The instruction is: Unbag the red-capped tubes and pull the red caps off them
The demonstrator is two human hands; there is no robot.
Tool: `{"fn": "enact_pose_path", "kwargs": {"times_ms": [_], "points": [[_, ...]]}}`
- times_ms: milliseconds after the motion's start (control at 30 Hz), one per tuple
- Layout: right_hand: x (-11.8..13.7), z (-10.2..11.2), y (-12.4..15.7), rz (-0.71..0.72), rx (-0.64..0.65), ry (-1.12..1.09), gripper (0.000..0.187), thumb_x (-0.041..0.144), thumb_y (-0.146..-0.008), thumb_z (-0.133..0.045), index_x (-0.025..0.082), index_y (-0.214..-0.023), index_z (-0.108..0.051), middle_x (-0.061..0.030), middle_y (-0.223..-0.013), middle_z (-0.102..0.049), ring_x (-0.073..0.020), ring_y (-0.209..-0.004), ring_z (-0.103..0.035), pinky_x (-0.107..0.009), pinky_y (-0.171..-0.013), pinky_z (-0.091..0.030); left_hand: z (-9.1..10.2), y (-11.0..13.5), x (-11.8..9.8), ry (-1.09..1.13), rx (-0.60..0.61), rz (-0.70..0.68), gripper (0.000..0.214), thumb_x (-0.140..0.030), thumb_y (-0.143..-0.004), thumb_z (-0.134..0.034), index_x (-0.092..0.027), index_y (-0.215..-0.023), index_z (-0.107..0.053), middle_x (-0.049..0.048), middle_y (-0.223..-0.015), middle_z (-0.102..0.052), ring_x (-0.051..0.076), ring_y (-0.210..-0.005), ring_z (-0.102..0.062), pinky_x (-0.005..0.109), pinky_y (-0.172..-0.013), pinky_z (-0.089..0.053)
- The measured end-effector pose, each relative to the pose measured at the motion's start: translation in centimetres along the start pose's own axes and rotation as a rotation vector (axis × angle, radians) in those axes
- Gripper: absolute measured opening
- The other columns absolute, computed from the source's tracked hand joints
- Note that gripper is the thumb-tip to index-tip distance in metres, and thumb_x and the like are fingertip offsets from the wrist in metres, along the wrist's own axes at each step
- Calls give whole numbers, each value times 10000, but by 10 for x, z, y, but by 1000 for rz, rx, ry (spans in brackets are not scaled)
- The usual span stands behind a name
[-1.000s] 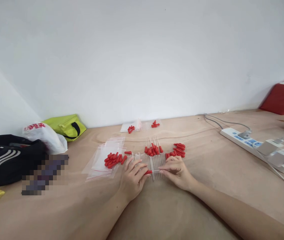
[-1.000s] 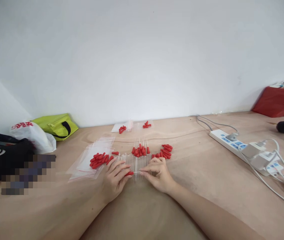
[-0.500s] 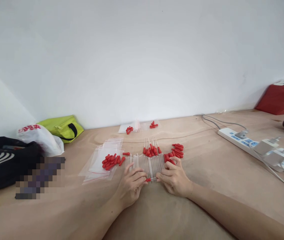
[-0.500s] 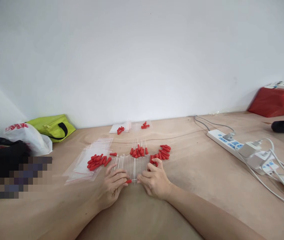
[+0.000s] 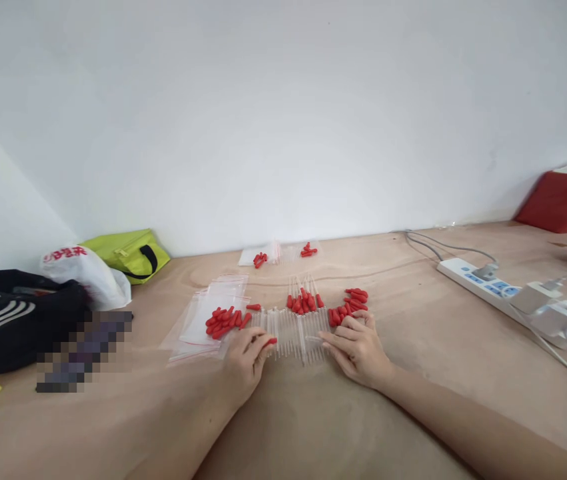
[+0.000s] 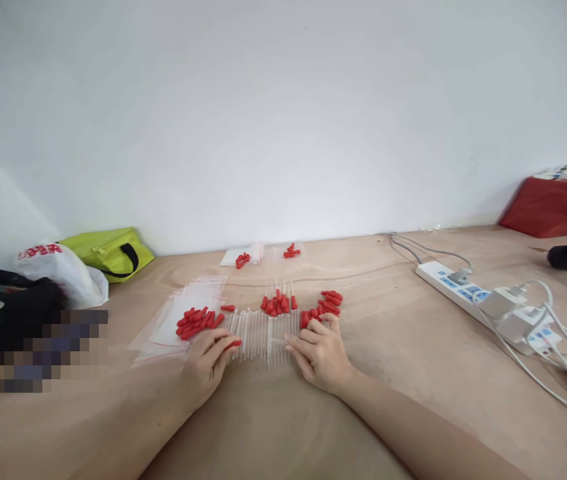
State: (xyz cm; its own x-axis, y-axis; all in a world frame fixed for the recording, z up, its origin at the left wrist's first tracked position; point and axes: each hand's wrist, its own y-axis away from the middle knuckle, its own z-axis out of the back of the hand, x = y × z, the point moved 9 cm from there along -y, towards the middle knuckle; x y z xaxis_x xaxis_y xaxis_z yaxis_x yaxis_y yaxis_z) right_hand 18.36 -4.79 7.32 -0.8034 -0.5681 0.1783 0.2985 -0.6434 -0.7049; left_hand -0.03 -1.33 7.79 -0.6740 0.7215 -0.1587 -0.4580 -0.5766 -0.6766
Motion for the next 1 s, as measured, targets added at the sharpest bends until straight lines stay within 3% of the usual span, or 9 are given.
{"fn": "enact_pose_path", "kwargs": {"times_ms": [67,167,300,400,567,700,767,867,1000], "points": [[-3,-1,-1,-41,-22,17,250,195,-821,-427,233,-978,-617,6,-619,-572,-126,-654,-466,-344,-798,-249,7,-1,15,-39,-109,106,242,-262,-852,-387,-188,-957,-592,58,-825,-549,157,-755,-551,281,-691,-455],[-9,-4,-5,-125,-64,30,221,175,-813,-419,209,-886,-626,4,-628,-587,-122,-652,-473,-338,-801,-245,12,-4,37,-86,-208,243,245,-272,-831,-403,-171,-994,-555,67,-847,-516,177,-791,-545,304,-696,-470],[-8,-13,-11,-149,-73,99,165,156,-777,-450,198,-753,-608,4,-627,-595,-134,-677,-480,-356,-819,-221,14,-4,66,-50,-240,379,142,-274,-794,-450,-171,-864,-518,38,-775,-521,153,-671,-538,273,-575,-469],[-5,-21,-15,-129,-32,148,166,147,-768,-455,200,-751,-611,-4,-638,-601,-144,-701,-480,-370,-823,-204,12,-4,74,-36,-226,397,116,-285,-781,-470,-173,-778,-504,22,-735,-519,127,-581,-511,257,-546,-458],[0,-26,-17,-107,56,93,173,327,-798,-484,223,-809,-621,-2,-682,-610,-159,-729,-476,-385,-793,-191,12,-6,63,-85,-188,337,165,-334,-765,-517,-173,-800,-531,39,-762,-549,163,-667,-530,308,-646,-465],[4,-27,-17,-88,113,40,360,533,-726,-518,221,-868,-629,-25,-758,-611,-185,-784,-471,-380,-778,-190,14,-7,43,-133,-152,223,155,-323,-771,-527,-182,-829,-556,55,-822,-569,207,-813,-531,359,-762,-434],[3,-26,-16,-97,107,27,382,550,-719,-515,221,-877,-632,-29,-775,-609,-182,-790,-470,-372,-774,-191,14,-7,33,-145,-137,166,163,-313,-774,-528,-178,-860,-561,62,-852,-565,214,-840,-525,368,-778,-422],[-12,-23,-19,-200,69,50,271,445,-783,-480,230,-844,-633,-22,-780,-616,-168,-787,-478,-358,-772,-191,12,-7,24,-143,-121,116,154,-300,-784,-516,-178,-867,-563,62,-872,-559,206,-833,-525,359,-766,-422],[-54,-26,-29,-493,126,132,197,311,-807,-436,208,-802,-604,-32,-792,-637,-187,-823,-501,-357,-763,-202,8,-7,20,-137,-102,97,142,-289,-792,-504,-178,-855,-568,63,-880,-553,202,-838,-519,354,-763,-423]]}}
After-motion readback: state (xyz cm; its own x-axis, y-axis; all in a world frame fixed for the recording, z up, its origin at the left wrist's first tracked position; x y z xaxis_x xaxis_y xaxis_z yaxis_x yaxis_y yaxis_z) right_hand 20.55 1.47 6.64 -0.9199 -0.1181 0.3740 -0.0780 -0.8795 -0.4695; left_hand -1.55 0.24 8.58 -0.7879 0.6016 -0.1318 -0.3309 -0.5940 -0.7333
